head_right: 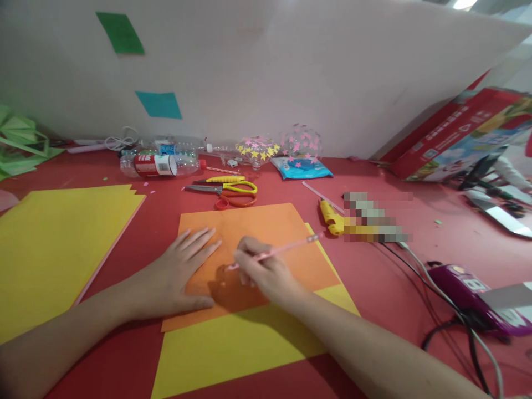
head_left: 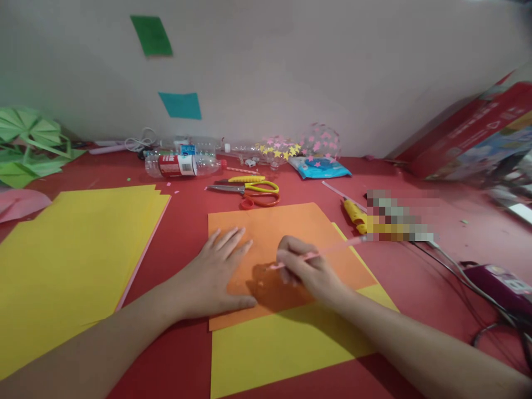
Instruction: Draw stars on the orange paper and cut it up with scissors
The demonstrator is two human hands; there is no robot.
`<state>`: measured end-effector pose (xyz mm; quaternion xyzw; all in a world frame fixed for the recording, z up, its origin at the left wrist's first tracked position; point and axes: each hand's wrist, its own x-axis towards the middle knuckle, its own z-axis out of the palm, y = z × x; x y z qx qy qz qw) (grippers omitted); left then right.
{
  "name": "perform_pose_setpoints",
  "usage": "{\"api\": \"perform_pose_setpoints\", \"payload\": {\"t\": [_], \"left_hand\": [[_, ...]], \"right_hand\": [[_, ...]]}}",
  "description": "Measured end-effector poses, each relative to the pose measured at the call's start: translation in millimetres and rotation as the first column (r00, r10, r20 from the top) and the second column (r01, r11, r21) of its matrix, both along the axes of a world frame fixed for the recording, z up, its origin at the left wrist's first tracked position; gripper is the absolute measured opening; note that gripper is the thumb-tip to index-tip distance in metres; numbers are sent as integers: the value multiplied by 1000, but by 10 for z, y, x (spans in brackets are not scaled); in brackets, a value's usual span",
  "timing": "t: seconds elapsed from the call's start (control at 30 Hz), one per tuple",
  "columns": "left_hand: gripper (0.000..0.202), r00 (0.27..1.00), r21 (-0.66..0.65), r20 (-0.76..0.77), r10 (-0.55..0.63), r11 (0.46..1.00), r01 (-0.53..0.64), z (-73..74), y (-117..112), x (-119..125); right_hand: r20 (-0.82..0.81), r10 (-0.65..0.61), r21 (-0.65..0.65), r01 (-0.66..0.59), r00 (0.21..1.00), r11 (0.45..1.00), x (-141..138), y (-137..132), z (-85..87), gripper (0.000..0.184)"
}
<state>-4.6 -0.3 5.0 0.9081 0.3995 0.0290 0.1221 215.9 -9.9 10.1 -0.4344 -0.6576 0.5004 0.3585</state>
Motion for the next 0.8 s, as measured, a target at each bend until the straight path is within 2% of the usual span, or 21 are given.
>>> {"api": "perform_pose_setpoints", "payload": {"t": [0.07,0.13,0.2,0.27,0.37,0.4,0.53,0.67,0.8], "left_hand": [[100,1000,6,7,17,1000,-17,4,8,-2],[95,999,1,-5,32,999,-32,14,12,-5],[84,999,-1,-14,39,999,-39,29,13,-8],[74,999,6,-17,42,999,-42,42,12,-11],[73,999,7,-32,40,999,-40,46,8,-13],[74,998,7,-40,39,999,-38,42,6,-13],[76,998,34,-53,20,999,-19,10,4,-12],[77,998,55,-49,25,998,-22,-13,6,-17],[78,998,55,-52,28,998,-25,-7,-1,-18]], "right_hand": [[-56,-110,-68,106,992,992,21,44,62,21],[-42,-130,-86,126,991,988,27,66,141,12],[-8,-88,-84,87,996,993,21,53,233,7],[32,7,-82,-4,999,997,8,5,322,6],[131,116,-124,-100,985,987,-13,-103,381,10],[148,141,-144,-120,979,982,-20,-138,369,12],[84,79,-183,-62,993,981,-33,-234,190,7],[77,87,-84,-81,993,993,-31,-268,20,11],[153,116,19,-120,981,993,-30,-273,-9,12]]}}
